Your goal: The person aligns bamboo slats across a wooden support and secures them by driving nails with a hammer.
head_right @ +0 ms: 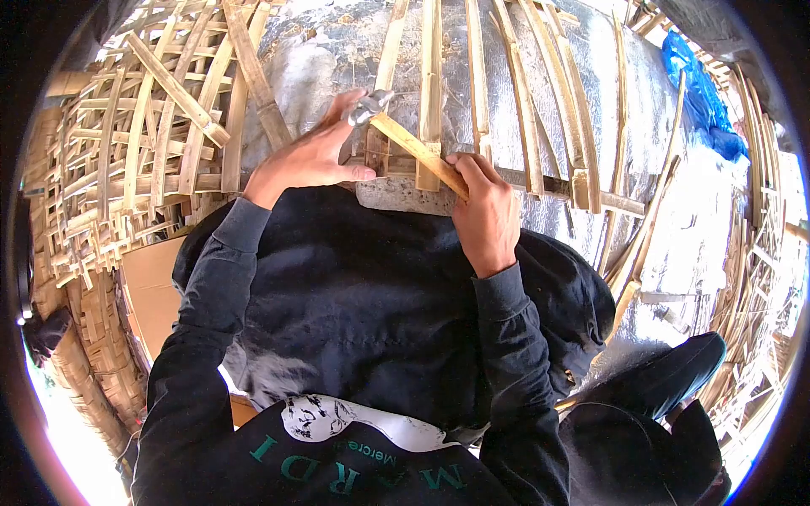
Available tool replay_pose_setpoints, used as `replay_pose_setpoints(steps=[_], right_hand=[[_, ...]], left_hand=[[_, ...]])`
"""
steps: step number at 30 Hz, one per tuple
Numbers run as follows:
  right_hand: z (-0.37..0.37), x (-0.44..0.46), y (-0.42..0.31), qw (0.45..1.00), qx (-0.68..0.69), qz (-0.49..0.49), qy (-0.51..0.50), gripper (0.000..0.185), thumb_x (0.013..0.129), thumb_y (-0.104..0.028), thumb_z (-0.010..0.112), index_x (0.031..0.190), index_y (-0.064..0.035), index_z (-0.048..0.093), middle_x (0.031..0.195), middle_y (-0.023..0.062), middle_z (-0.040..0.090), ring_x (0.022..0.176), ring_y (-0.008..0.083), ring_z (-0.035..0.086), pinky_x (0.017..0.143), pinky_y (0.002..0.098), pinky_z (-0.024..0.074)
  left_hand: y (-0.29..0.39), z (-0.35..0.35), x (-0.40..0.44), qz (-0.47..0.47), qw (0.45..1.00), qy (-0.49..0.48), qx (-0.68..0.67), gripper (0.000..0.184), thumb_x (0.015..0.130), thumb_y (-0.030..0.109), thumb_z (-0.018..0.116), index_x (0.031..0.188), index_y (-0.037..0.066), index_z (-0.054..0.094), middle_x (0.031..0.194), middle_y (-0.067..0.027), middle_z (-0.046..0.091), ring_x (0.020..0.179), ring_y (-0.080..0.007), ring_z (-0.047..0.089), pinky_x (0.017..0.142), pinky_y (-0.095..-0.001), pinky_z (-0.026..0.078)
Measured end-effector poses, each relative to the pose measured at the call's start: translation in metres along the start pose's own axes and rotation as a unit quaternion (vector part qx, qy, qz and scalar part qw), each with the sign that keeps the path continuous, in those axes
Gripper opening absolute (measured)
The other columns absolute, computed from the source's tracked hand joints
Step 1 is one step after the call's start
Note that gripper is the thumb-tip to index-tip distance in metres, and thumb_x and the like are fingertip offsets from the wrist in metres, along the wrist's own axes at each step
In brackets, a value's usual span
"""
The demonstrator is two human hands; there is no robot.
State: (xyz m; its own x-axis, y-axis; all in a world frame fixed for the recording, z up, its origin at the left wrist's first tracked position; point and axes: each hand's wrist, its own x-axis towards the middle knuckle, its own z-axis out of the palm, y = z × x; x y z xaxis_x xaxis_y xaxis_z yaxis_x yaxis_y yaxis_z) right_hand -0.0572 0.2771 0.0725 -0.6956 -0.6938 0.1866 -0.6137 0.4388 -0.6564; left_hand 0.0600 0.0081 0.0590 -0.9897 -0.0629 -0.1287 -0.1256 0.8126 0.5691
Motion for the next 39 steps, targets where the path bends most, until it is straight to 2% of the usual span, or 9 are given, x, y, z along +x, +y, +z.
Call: replay_pose_setpoints(steps=[2,5,9,11,18,25,27,32,39], right_hand=[[0.001,0.001,0.000,1.000,0.013,0.008,-0.003,0.045,0.073,0.016,0.060,0.112,-0.0034,0.069,0.112,0.0145,0.071,0.096,0.0407,0.070,0.080,0.0426,0.0561],[0.002,0.001,-0.004,0.999,0.047,0.006,0.009,0.046,0.073,0.017,0.059,0.113,-0.0030,0.069,0.110,0.0164,0.071,0.096,0.0412,0.070,0.080,0.0419,0.0556],[0.001,0.000,-0.007,0.998,0.067,0.010,0.003,0.047,0.072,0.018,0.059,0.114,-0.0024,0.069,0.109,0.0178,0.071,0.095,0.0411,0.070,0.080,0.0412,0.0555],[0.000,0.001,-0.010,0.998,0.063,0.006,0.003,0.047,0.073,0.018,0.059,0.114,-0.0023,0.069,0.109,0.0177,0.071,0.095,0.0409,0.070,0.081,0.0411,0.0555],[-0.001,-0.003,-0.012,0.998,0.065,-0.021,0.018,0.042,0.073,0.018,0.060,0.112,0.0016,0.068,0.105,0.0190,0.070,0.093,0.0414,0.070,0.081,0.0413,0.0550],[-0.013,-0.010,-0.032,0.998,0.064,-0.012,0.021,0.017,0.081,0.007,0.070,0.097,0.0046,0.063,0.094,0.0226,0.066,0.082,0.0443,0.065,0.070,0.0437,0.0507],[-0.015,-0.017,-0.036,0.998,0.061,0.006,-0.002,0.016,0.084,0.002,0.072,0.095,0.0045,0.062,0.088,0.0234,0.065,0.079,0.0458,0.064,0.068,0.0437,0.0501],[-0.018,-0.042,-0.048,0.995,0.073,0.030,-0.054,0.025,0.091,-0.010,0.075,0.088,0.0032,0.054,0.070,0.0266,0.055,0.067,0.0511,0.054,0.058,0.0459,0.0445],[-0.027,-0.064,-0.072,0.996,0.069,0.039,-0.042,0.026,0.101,-0.013,0.065,0.091,0.0020,0.046,0.071,0.0299,0.053,0.067,0.0521,0.053,0.056,0.0501,0.0408]], left_hand=[[0.005,0.002,-0.004,-0.086,0.995,-0.042,-0.024,0.110,0.083,0.052,0.081,0.164,0.014,0.018,0.168,-0.0202,0.018,0.155,-0.0381,0.022,0.122,-0.0497,0.032],[0.012,-0.009,0.003,-0.100,0.983,-0.106,-0.111,0.113,0.083,0.052,0.081,0.164,0.007,0.015,0.170,-0.0226,0.012,0.158,-0.0358,0.017,0.126,-0.0461,0.025],[-0.011,0.004,0.008,-0.075,0.981,-0.118,-0.137,0.116,0.084,0.052,0.080,0.164,0.003,0.012,0.170,-0.0241,0.012,0.158,-0.0354,0.015,0.127,-0.0433,0.022],[-0.007,0.004,0.008,-0.129,0.966,-0.137,-0.176,0.119,0.083,0.050,0.082,0.166,0.014,0.006,0.170,-0.0231,0.017,0.158,-0.0337,0.015,0.127,-0.0441,0.020],[0.014,0.001,0.003,-0.172,0.910,-0.096,-0.365,0.125,0.083,0.032,0.087,0.164,0.004,-0.004,0.167,-0.0291,0.019,0.158,-0.0337,0.017,0.126,-0.0417,0.020],[-0.006,0.022,-0.002,-0.122,0.903,-0.073,-0.406,0.126,0.082,0.027,0.088,0.162,-0.005,-0.004,0.168,-0.0292,0.017,0.158,-0.0343,0.016,0.126,-0.0399,0.020],[-0.012,0.028,-0.001,-0.114,0.905,-0.072,-0.403,0.123,0.084,0.034,0.085,0.162,-0.006,0.000,0.168,-0.0282,0.018,0.158,-0.0326,0.017,0.126,-0.0387,0.018],[-0.007,0.018,-0.003,-0.065,0.910,-0.074,-0.404,0.113,0.087,0.028,0.084,0.162,-0.008,0.007,0.168,-0.0231,0.021,0.157,-0.0275,0.019,0.127,-0.0365,0.017],[-0.007,0.018,-0.002,0.019,0.893,-0.077,-0.442,0.107,0.088,0.027,0.084,0.161,-0.007,0.014,0.167,-0.0200,0.024,0.155,-0.0268,0.023,0.126,-0.0366,0.020]])
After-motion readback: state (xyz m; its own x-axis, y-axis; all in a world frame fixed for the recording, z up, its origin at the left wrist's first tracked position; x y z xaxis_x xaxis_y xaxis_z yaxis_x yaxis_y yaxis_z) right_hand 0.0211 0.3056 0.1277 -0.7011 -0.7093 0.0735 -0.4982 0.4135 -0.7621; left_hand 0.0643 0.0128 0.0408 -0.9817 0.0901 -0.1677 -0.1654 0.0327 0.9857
